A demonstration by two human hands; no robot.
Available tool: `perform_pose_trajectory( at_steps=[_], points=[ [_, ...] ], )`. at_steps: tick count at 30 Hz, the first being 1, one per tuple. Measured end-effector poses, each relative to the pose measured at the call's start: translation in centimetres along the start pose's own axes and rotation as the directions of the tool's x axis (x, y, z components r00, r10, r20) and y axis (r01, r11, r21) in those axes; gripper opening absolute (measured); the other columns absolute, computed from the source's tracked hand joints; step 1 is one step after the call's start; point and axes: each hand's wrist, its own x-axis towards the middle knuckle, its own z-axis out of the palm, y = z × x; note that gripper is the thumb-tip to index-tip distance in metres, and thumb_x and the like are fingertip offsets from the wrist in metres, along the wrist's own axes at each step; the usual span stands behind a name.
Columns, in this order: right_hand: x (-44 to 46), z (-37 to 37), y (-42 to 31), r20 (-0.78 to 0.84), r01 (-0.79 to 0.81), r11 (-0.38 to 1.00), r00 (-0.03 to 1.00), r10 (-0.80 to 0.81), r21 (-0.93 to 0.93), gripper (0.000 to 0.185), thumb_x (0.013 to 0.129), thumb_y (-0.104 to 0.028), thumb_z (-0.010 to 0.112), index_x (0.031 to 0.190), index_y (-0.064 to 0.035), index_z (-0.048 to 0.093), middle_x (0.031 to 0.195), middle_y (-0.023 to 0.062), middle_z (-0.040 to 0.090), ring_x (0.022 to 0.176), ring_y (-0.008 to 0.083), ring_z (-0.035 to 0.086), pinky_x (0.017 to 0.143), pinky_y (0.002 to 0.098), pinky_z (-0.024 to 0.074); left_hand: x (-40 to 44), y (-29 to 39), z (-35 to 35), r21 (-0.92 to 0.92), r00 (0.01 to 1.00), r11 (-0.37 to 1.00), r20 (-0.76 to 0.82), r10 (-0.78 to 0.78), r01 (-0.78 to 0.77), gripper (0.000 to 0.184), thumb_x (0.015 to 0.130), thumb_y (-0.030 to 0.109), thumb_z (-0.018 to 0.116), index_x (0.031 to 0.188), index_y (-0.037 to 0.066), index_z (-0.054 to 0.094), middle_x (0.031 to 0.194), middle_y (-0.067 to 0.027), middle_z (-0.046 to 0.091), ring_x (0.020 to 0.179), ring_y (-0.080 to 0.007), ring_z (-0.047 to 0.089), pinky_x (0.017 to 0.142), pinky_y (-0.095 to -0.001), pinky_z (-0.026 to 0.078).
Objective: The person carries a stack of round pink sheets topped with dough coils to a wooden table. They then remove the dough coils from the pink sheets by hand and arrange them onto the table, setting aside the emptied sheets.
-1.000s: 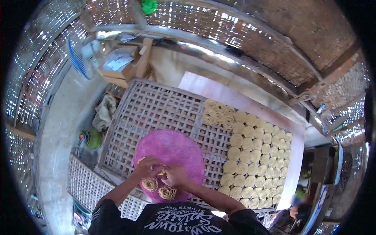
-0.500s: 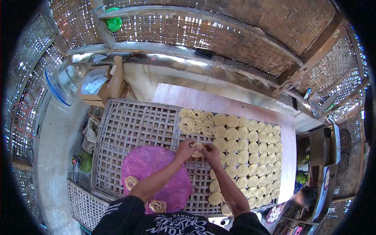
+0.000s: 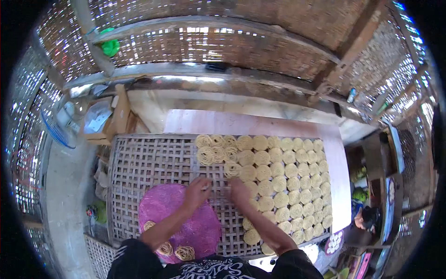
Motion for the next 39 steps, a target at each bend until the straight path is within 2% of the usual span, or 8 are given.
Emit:
perform_pose_trajectory(
  at_steps=[3, 4, 6, 15, 24, 30, 35, 39],
  points=[
    [-7.8, 2.0, -5.0, 0.422, 0.357, 0.927, 0.828, -0.370, 0.113, 0.019, 0.082, -0.020, 0.062, 0.095, -0.0058, 0.061, 0.098, 0.0140, 0.065, 0.093, 0.0365, 0.064, 0.077, 0.0461, 0.0515, -10.3, 1.0, -6.3, 0.032, 0.985, 0.996, 0.153, 0.078, -0.084, 0.018, 0.082, 0.016, 0.072, 0.095, 0.005, 0.065, 0.089, -0.0143, 0.063, 0.085, -0.0373, 0.061, 0.071, -0.0442, 0.051],
    [-11.3, 5.3, -4.9, 0.212, 0.553, 0.779, 0.758, -0.618, 0.295, 0.024, 0.081, -0.020, 0.061, 0.100, -0.0058, 0.061, 0.095, 0.0148, 0.064, 0.089, 0.0373, 0.064, 0.075, 0.0477, 0.0516, -14.2, 0.0, -7.1, 0.087, 0.981, 0.993, 0.183, 0.065, -0.082, 0.021, 0.078, 0.017, 0.075, 0.092, 0.007, 0.064, 0.085, -0.0122, 0.063, 0.082, -0.0356, 0.062, 0.068, -0.0448, 0.051],
    [-16.0, 8.9, -6.7, 0.297, 0.605, 0.658, 0.594, -0.748, 0.448, 0.032, 0.081, -0.023, 0.060, 0.108, -0.0062, 0.060, 0.101, 0.0153, 0.061, 0.094, 0.0353, 0.061, 0.080, 0.0472, 0.0497, -21.5, -1.2, -8.2, 0.155, 0.967, 0.971, 0.208, 0.150, -0.184, 0.027, 0.075, 0.019, 0.076, 0.097, 0.008, 0.066, 0.090, -0.0113, 0.063, 0.087, -0.0331, 0.063, 0.073, -0.0433, 0.051],
    [-19.4, 10.6, -8.9, 0.162, 0.838, 0.524, 0.501, -0.850, 0.156, 0.050, 0.084, -0.030, 0.058, 0.125, -0.0024, 0.051, 0.118, 0.0129, 0.052, 0.111, 0.0305, 0.051, 0.092, 0.0442, 0.0433, -25.9, -0.2, -10.1, 0.171, 0.877, 0.909, 0.379, 0.296, -0.381, 0.063, 0.067, 0.033, 0.079, 0.122, 0.007, 0.060, 0.119, -0.0133, 0.060, 0.109, -0.0345, 0.057, 0.091, -0.0466, 0.046],
    [-19.0, 9.1, -9.8, 0.332, 0.585, 0.702, 0.622, -0.709, 0.406, 0.038, 0.087, -0.028, 0.062, 0.115, -0.0028, 0.060, 0.115, 0.0157, 0.057, 0.103, 0.0355, 0.059, 0.088, 0.0454, 0.0492, -28.2, -6.2, -8.5, 0.162, 0.835, 0.876, 0.420, 0.355, -0.454, 0.058, 0.071, 0.026, 0.076, 0.124, 0.009, 0.062, 0.120, -0.0120, 0.061, 0.109, -0.0340, 0.057, 0.093, -0.0464, 0.045],
    [-16.6, 7.9, -9.8, 0.472, 0.156, 0.814, 0.748, -0.468, 0.560, 0.034, 0.095, -0.032, 0.059, 0.113, -0.0035, 0.064, 0.101, 0.0148, 0.063, 0.092, 0.0292, 0.063, 0.079, 0.0403, 0.0501, -23.9, -4.0, -9.7, -0.024, 0.904, 0.996, 0.418, 0.085, -0.082, 0.029, 0.087, 0.021, 0.066, 0.112, 0.006, 0.067, 0.105, -0.0137, 0.064, 0.089, -0.0304, 0.062, 0.076, -0.0357, 0.050],
    [-14.2, 3.8, -11.0, 0.630, -0.386, 0.625, 0.744, -0.224, 0.678, 0.037, 0.094, -0.030, 0.066, 0.115, -0.0001, 0.064, 0.102, 0.0083, 0.068, 0.095, 0.0136, 0.061, 0.084, 0.0309, 0.0488, -18.7, -2.2, -9.6, -0.141, 0.861, 0.941, 0.462, -0.212, 0.308, 0.025, 0.093, 0.024, 0.062, 0.109, 0.006, 0.070, 0.100, -0.0109, 0.069, 0.091, -0.0193, 0.065, 0.080, -0.0342, 0.051],
    [-10.3, 8.2, -6.0, 0.457, -0.291, 0.482, 0.846, -0.273, 0.826, 0.028, 0.091, -0.015, 0.068, 0.114, 0.0009, 0.064, 0.104, 0.0058, 0.067, 0.096, 0.0136, 0.061, 0.087, 0.0301, 0.0494, -12.5, -0.9, -8.2, -0.236, 0.893, 0.914, 0.392, -0.222, 0.331, 0.025, 0.091, 0.022, 0.065, 0.109, 0.005, 0.069, 0.101, -0.0107, 0.070, 0.092, -0.0175, 0.065, 0.082, -0.0345, 0.051]
  ],
)
